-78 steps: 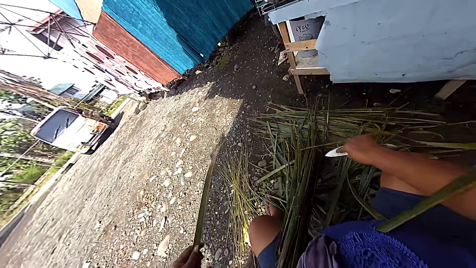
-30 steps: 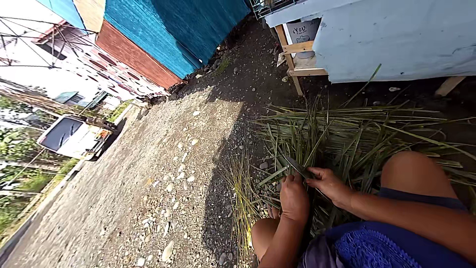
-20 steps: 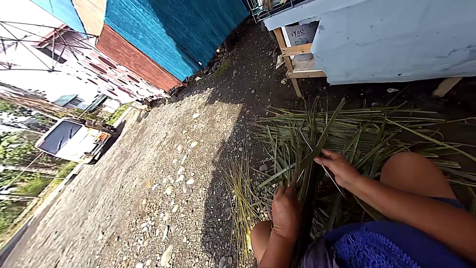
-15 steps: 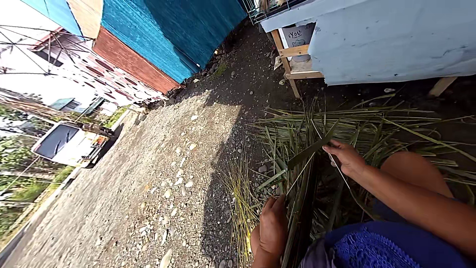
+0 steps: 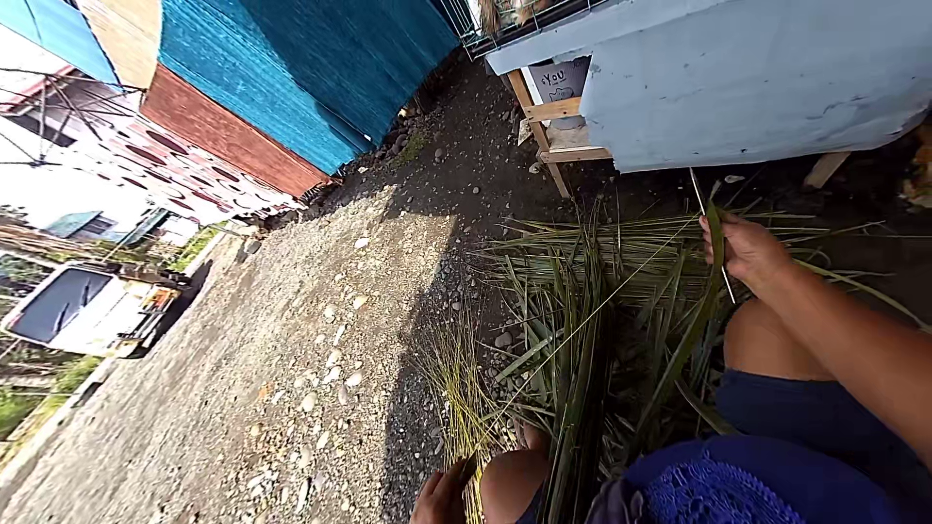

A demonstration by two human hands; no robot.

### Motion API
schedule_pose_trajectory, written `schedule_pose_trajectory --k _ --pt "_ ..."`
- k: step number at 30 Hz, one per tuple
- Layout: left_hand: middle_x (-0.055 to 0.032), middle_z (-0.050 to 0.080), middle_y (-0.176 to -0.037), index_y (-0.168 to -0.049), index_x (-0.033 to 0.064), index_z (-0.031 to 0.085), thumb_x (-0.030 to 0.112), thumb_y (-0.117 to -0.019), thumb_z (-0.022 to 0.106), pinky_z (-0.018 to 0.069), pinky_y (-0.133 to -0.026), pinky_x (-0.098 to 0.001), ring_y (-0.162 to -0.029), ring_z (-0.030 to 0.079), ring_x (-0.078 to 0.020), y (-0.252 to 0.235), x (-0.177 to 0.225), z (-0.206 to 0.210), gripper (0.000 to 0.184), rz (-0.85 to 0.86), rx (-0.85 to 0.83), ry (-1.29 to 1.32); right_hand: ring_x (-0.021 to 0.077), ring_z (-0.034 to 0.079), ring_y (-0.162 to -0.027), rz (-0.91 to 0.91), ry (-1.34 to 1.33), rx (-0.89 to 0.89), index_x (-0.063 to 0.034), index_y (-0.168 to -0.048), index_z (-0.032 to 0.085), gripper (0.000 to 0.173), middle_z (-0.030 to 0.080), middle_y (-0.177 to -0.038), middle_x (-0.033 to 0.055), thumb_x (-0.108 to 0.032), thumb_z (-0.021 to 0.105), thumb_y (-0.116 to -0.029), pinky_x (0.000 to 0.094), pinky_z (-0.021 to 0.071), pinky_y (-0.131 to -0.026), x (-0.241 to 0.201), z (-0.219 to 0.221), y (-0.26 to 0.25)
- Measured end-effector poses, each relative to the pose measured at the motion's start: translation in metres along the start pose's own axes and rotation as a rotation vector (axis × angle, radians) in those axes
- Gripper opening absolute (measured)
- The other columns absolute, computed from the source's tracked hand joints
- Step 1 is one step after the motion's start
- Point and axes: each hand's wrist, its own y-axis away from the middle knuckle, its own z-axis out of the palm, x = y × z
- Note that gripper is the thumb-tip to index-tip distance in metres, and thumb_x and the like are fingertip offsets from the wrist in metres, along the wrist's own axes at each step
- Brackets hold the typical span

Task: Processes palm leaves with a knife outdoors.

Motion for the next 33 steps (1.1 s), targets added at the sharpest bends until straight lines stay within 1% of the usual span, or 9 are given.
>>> schedule_pose_trajectory --k 6,9,11,15,18,22,25,28,33 --pt "-0.0264 0.071 -0.114 -0.117 -0.0012 0.074 0.014 -0.1039 0.056 0.0478 -0.100 -0.0654 -0.112 0.067 -0.0463 0.007 -0.043 -0.011 0.027 -0.441 -0.100 -0.068 0.0045 0.047 -0.060 -0.165 0.195 0.089 -0.0219 -0.138 0.062 0.040 0.063 -0.096 -0.0013 -0.020 0.067 -0.0992 0.0232 0.0398 -0.051 -0.023 -0.030 -0.022" --pt "-0.0240 0.073 -0.105 -0.118 -0.0011 0.073 0.018 -0.1049 0.055 0.0535 -0.091 -0.0628 -0.096 0.072 -0.0404 -0.006 -0.032 -0.006 0.029 -0.546 -0.118 0.032 0.0138 0.056 -0.086 -0.234 0.333 0.019 -0.0189 -0.144 0.057 0.046 0.064 -0.122 0.0069 -0.017 0.067 -0.1000 0.0361 0.0476 -0.073 -0.023 -0.023 -0.011" --pt "-0.0190 0.074 -0.096 -0.115 -0.0006 0.074 0.017 -0.1039 0.059 0.0588 -0.081 -0.0565 -0.082 0.073 -0.0325 -0.024 0.002 0.001 0.025 -0.516 -0.121 0.182 0.0174 0.059 -0.088 -0.225 0.419 -0.142 -0.0139 -0.147 0.055 0.051 0.065 -0.124 0.0124 -0.010 0.069 -0.0980 0.0381 0.0492 -0.073 -0.009 -0.002 0.012" --pt "-0.0087 0.074 -0.087 -0.111 0.0016 0.075 0.014 -0.1022 0.060 0.0607 -0.073 -0.0402 -0.071 0.071 -0.0167 -0.058 0.083 0.014 0.022 -0.306 -0.235 0.389 0.0053 0.057 -0.070 -0.082 0.491 -0.659 -0.0053 -0.146 0.053 0.053 0.067 -0.108 0.0068 -0.006 0.070 -0.0953 0.0213 0.0467 -0.058 0.038 0.045 0.092" --pt "-0.0072 0.074 -0.090 -0.110 0.0018 0.075 0.014 -0.1013 0.060 0.0617 -0.073 -0.0352 -0.072 0.071 -0.0129 -0.069 0.127 0.023 0.021 -0.183 -0.302 0.499 0.0062 0.064 -0.085 0.024 0.493 -0.891 -0.0019 -0.145 0.054 0.055 0.069 -0.116 0.0093 -0.006 0.073 -0.0928 0.0229 0.0525 -0.073 0.074 0.065 0.145" --pt "-0.0079 0.074 -0.097 -0.109 0.0034 0.076 0.015 -0.1005 0.062 0.0614 -0.075 -0.0331 -0.077 0.071 -0.0122 -0.068 0.153 0.030 0.020 -0.090 -0.339 0.514 0.0083 0.066 -0.106 0.125 0.430 -0.931 0.0011 -0.147 0.051 0.062 0.067 -0.128 0.0132 -0.004 0.076 -0.0902 0.0234 0.0531 -0.094 0.094 0.068 0.169" --pt "-0.0068 0.075 -0.097 -0.109 0.0046 0.077 0.016 -0.0994 0.063 0.0599 -0.076 -0.0304 -0.078 0.070 -0.0098 -0.061 0.150 0.034 0.020 -0.035 -0.348 0.509 0.0074 0.065 -0.084 0.244 0.333 -0.834 -0.0018 -0.145 0.054 0.060 0.069 -0.112 0.0081 -0.001 0.075 -0.0895 0.0230 0.0537 -0.072 0.092 0.065 0.165" --pt "-0.0067 0.074 -0.094 -0.106 0.0039 0.077 0.014 -0.0982 0.064 0.0590 -0.080 -0.0283 -0.081 0.070 -0.0092 -0.050 0.137 0.033 0.019 0.009 -0.337 0.520 0.0069 0.053 -0.061 0.310 0.229 -0.717 -0.0082 -0.146 0.055 0.055 0.065 -0.101 0.0054 -0.001 0.069 -0.0933 0.0218 0.0438 -0.051 0.084 0.061 0.149" --pt "-0.0021 0.075 -0.092 -0.103 0.0094 0.079 0.018 -0.0964 0.065 0.0600 -0.074 -0.0286 -0.077 0.070 -0.0067 -0.031 0.101 0.031 0.018 0.004 -0.347 0.463 0.0056 0.048 -0.055 0.309 0.131 -0.596 -0.0107 -0.142 0.057 0.047 0.063 -0.094 0.0032 -0.002 0.064 -0.0971 0.0204 0.0401 -0.047 0.073 0.054 0.129"
